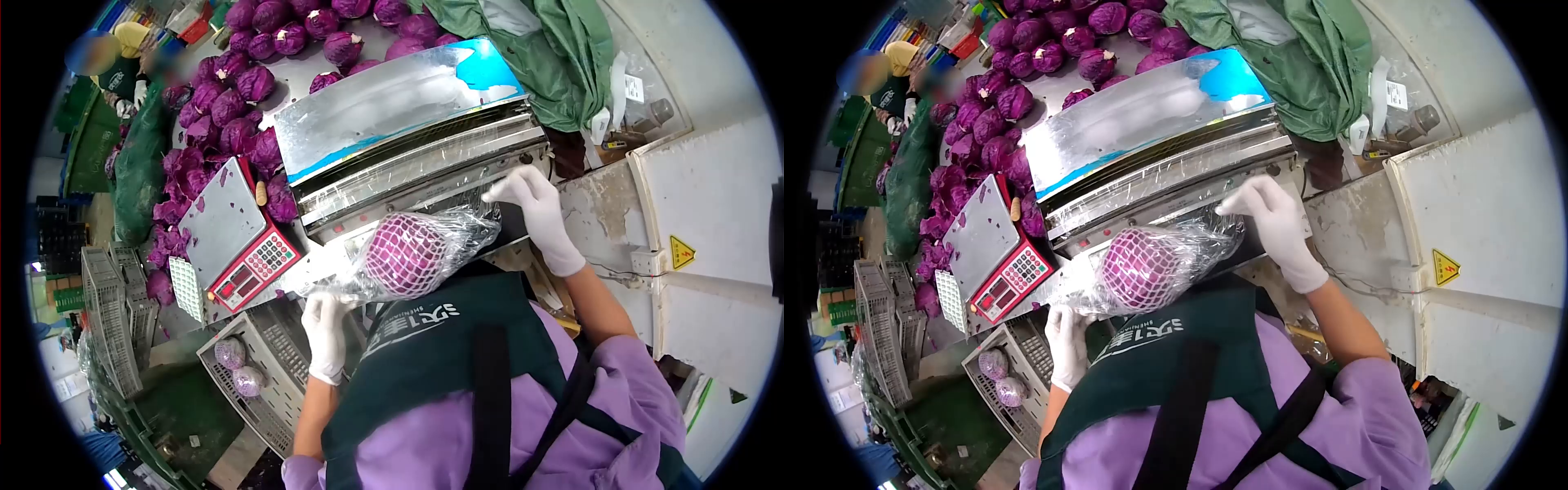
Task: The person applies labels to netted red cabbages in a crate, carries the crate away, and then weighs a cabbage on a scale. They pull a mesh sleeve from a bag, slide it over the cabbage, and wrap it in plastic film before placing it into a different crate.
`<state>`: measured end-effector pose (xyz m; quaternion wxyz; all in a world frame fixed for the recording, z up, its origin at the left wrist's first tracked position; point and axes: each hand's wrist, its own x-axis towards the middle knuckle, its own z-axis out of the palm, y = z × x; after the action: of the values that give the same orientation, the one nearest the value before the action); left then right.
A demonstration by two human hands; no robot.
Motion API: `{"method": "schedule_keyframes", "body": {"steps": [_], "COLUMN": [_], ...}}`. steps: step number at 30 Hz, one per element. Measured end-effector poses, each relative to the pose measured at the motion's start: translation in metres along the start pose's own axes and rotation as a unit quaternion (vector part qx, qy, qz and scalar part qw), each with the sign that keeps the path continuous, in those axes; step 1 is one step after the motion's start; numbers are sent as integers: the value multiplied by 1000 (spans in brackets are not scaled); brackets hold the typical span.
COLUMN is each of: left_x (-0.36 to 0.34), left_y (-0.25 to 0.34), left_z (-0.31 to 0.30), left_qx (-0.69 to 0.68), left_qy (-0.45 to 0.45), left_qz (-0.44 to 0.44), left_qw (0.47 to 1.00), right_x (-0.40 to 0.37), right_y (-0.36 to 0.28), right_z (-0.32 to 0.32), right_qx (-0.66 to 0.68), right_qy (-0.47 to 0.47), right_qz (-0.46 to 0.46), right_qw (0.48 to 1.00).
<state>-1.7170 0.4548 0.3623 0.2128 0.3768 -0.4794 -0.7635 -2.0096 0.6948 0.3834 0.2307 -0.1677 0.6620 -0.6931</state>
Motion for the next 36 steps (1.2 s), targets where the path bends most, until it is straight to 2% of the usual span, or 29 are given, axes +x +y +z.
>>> {"method": "schedule_keyframes", "body": {"steps": [2, 3, 5, 6, 7, 10, 11, 13, 15, 17, 18, 19, 21, 22, 23, 25, 29, 31, 33, 35, 36], "left_x": [2, 4, 9, 7, 6, 9, 8, 8, 19, 22, 19, 16, 16, 19, 20, 17, 14, 15, 15, 16, 25], "left_y": [5, 1, -10, -6, -10, -18, -14, -7, -19, -19, -13, -8, -8, -15, -15, -12, -6, -1, 5, 16, 8], "left_z": [20, 23, 28, 39, 35, 27, 29, 33, 27, 31, 38, 44, 41, 33, 32, 36, 43, 41, 36, 31, 13], "left_qx": [-19, -20, -79, -100, -99, -70, -47, 1, 42, 83, 56, 30, 9, 24, 39, 31, 30, 27, -7, -14, -7], "left_qy": [17, 18, 79, 119, 119, 107, 115, 131, 149, 166, 171, 176, 177, 177, 176, 175, 179, 198, 210, 256, 280], "left_qz": [49, 53, 82, 77, 74, 118, 121, 126, 152, 178, 158, 137, 121, 141, 160, 154, 159, 161, 168, 145, 182], "left_qw": [998, 998, 990, 985, 985, 985, 985, 983, 976, 966, 971, 974, 977, 974, 970, 972, 970, 967, 963, 955, 942], "right_x": [8, 1, -14, -23, -28, -19, -17, -13, -8, -5, -6, -4, 1, 1, 1, 1, 6, 8, 14, 16, 16], "right_y": [8, 7, 12, -1, 1, -4, -8, -17, -24, -19, -19, -15, -12, -14, -12, -11, -27, -24, -32, -27, -26], "right_z": [10, 11, 14, 14, 23, 42, 47, 56, 66, 76, 79, 76, 67, 64, 64, 64, 68, 66, 49, 42, 40], "right_qx": [38, 53, -160, -216, -175, -72, -73, 33, 17, -130, -187, -187, -263, -232, -183, -27, -39, -136, -221, -282, -282], "right_qy": [-51, -89, -162, -213, -196, -45, -43, -38, -27, -70, -49, -46, -28, 1, 21, 37, 78, 122, 157, 141, 138], "right_qz": [16, 58, -28, -12, -61, -101, -103, 0, 31, 19, 36, 35, 11, 45, 34, 74, 129, -92, -92, -115, -115], "right_qw": [998, 993, 973, 953, 963, 991, 991, 999, 999, 989, 980, 981, 964, 972, 982, 996, 988, 979, 958, 942, 942]}}
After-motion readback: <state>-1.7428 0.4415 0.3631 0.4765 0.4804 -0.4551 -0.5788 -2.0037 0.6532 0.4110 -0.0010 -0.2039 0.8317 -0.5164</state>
